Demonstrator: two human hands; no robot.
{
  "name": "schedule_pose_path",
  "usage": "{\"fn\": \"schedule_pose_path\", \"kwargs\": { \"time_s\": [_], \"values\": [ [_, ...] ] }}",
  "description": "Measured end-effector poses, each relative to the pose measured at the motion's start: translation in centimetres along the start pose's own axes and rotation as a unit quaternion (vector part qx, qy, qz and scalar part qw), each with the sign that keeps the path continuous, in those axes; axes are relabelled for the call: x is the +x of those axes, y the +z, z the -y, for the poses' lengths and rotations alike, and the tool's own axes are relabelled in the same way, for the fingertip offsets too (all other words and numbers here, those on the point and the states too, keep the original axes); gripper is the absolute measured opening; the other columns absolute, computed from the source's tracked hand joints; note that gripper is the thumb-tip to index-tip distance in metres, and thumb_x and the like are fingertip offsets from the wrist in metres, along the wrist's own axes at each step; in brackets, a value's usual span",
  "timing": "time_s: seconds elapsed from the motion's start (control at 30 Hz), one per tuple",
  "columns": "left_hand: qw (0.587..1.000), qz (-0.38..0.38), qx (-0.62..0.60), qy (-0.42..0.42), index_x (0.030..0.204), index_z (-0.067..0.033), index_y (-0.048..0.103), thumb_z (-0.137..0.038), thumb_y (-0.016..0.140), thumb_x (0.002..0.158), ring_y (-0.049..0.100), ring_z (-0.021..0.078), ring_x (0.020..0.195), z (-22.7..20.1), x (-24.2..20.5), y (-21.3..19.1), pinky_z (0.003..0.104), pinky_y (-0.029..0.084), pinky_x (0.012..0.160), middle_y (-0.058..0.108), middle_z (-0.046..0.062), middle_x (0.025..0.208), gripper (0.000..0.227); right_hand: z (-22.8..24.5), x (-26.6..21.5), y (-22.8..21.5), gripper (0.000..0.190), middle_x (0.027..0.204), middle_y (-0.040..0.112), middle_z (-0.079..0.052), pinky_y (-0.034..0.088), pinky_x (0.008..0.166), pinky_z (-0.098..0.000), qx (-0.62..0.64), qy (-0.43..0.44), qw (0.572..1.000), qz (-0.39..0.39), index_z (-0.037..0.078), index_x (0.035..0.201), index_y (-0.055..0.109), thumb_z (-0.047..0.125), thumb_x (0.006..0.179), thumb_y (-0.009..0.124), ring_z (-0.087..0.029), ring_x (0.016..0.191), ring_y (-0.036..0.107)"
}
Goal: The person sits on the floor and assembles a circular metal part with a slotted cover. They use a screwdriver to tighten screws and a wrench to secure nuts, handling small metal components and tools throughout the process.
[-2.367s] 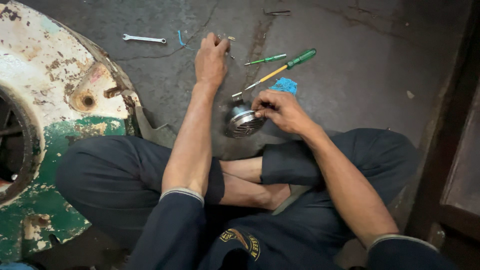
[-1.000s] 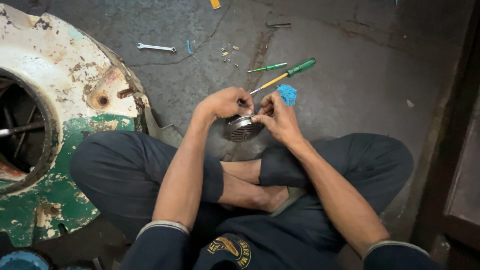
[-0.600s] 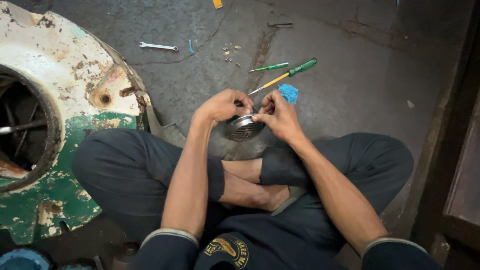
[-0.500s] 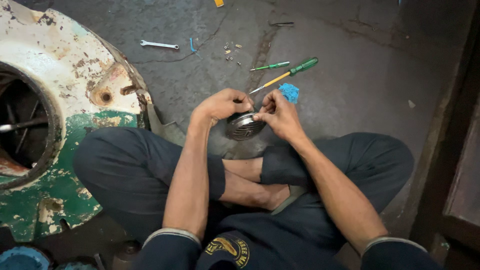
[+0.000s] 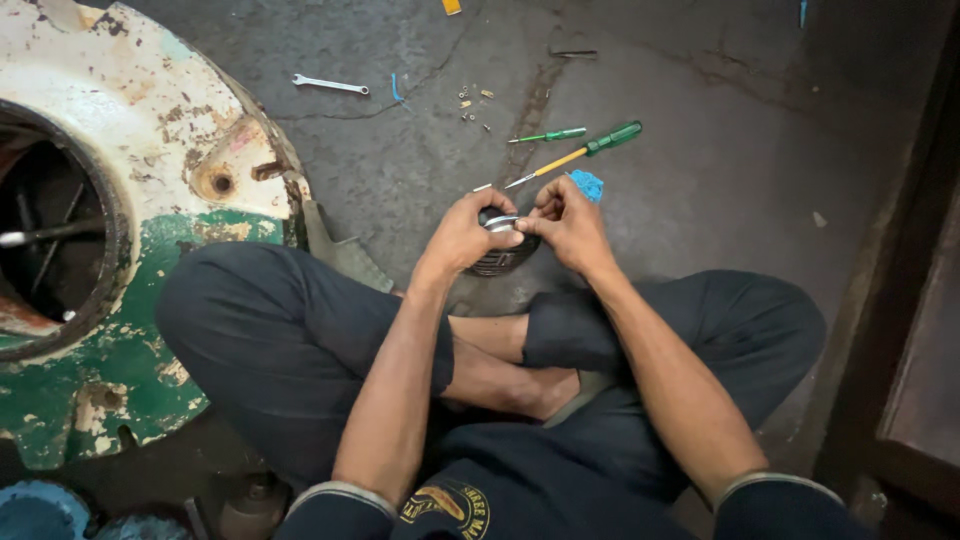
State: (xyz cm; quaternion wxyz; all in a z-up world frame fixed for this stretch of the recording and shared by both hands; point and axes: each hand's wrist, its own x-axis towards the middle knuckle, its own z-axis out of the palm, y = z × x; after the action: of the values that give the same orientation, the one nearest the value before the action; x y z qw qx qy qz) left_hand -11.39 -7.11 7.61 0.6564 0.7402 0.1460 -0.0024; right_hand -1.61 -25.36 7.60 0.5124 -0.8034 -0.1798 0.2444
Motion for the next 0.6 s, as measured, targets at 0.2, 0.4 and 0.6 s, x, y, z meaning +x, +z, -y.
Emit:
{"fn": "schedule_pose_path", "kwargs": {
  "time_s": [0.2,0.4,0.6],
  "values": [
    [0.997,-0.061,0.031,0.036,0.101,-0.0076,0.071,-0.021,0.093,0.062,0.063,0.0287,0.107,0.4,0.0,0.9,0.038,0.050,0.095,0.066,0.012,0.109,0.046,-0.9,1.3,-0.4,0.034,0.077,0.064,0.001,0.048,0.060,-0.0243,0.039,0.029,0.999,0.010,0.006,0.088,0.057,0.008,0.077,0.089,-0.006,0.069,0.057],
    [0.984,-0.167,-0.051,-0.035,0.100,-0.0074,0.071,-0.017,0.089,0.066,0.066,0.0266,0.105,-0.2,-2.1,2.9,0.036,0.052,0.094,0.062,0.014,0.114,0.039,0.0,1.5,-0.4,0.032,0.078,0.062,0.001,0.048,0.064,-0.0242,-0.027,-0.042,0.999,0.019,0.005,0.086,0.064,0.016,0.075,0.093,-0.007,0.072,0.056],
    [0.959,-0.237,-0.149,-0.028,0.096,-0.0019,0.072,-0.007,0.088,0.067,0.064,0.0255,0.109,0.4,-2.5,3.5,0.036,0.050,0.098,0.064,0.013,0.122,0.034,-1.5,5.3,-4.8,0.021,0.089,0.072,-0.004,0.054,0.065,-0.0306,0.028,0.037,0.989,-0.143,0.006,0.102,0.067,0.024,0.094,0.073,-0.014,0.080,0.071]
  ]
}}
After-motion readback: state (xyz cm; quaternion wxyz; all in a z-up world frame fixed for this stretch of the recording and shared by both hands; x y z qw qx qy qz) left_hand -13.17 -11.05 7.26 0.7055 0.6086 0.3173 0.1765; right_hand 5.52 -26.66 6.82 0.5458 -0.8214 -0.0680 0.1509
